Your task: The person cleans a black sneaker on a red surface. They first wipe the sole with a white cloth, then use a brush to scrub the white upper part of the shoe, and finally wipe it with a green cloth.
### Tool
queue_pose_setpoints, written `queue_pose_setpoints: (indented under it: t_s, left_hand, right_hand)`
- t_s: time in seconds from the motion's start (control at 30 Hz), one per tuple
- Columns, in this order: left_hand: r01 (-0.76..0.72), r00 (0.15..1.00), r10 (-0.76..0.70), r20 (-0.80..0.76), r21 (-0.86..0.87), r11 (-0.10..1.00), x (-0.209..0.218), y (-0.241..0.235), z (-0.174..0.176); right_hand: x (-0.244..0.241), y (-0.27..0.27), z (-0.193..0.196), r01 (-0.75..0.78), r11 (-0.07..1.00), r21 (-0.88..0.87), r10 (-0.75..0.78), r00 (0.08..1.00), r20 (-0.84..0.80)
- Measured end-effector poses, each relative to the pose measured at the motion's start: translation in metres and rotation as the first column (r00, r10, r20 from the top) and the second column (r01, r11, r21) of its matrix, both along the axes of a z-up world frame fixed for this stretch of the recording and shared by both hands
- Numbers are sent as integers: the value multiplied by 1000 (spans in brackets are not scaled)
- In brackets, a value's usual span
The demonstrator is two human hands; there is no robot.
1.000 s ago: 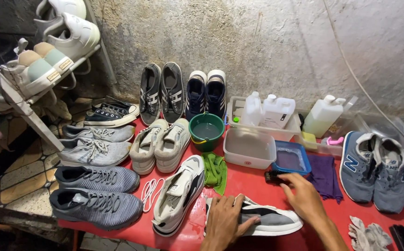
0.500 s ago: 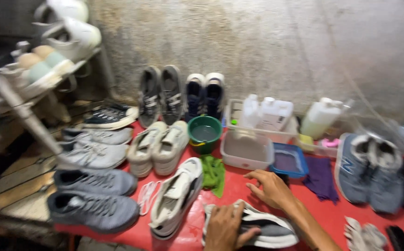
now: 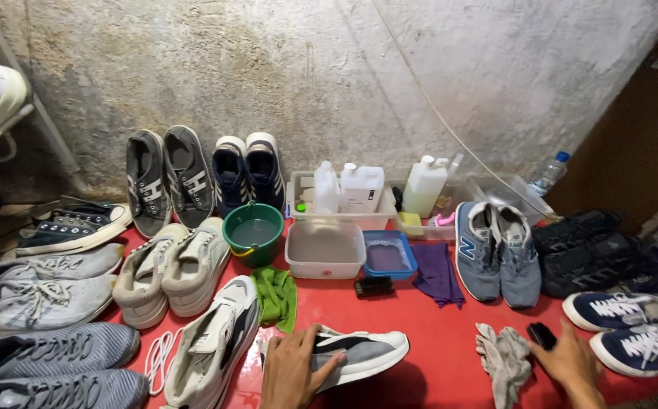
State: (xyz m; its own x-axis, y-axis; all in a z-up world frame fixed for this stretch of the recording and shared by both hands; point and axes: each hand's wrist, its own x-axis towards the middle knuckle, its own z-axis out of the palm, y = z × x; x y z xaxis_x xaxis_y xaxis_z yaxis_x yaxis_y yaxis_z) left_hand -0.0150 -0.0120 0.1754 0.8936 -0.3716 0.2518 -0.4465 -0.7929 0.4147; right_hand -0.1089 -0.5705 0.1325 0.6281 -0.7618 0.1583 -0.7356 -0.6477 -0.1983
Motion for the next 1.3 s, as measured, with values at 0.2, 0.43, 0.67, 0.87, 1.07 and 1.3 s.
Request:
queue_pose_setpoints:
  t_s: [0.2,0.43,0.67,0.87,1.07,1.3]
  left_hand:
    - [14,999,-12,-35,41,999,-5,0,14]
    - [29,1000,-29,4,-3,1000,-1,0,10]
    - [11,1000,-11,8,53,999,5,-3,-18]
    - [-19,995,17,101,19,1000,8,-7,-50]
    - [-9,1000,10,-22,37,999,15,-10,-56]
    - [-73,944,90,316,-67,995,22,-17,-82]
  right_hand:
    - [-14,-60,-53,38,982,185,-26,997,-69]
    - [16,-13,19,-103,993,51,80,939,335]
    - [87,103,104,-366,785,500,-37,777,628]
    - [165,156,95,-728,593,345,446,653,612]
    - [230,193,86,-776,588,225,692,628,356]
    - [287,181,33,-773,614,162,772,631,84]
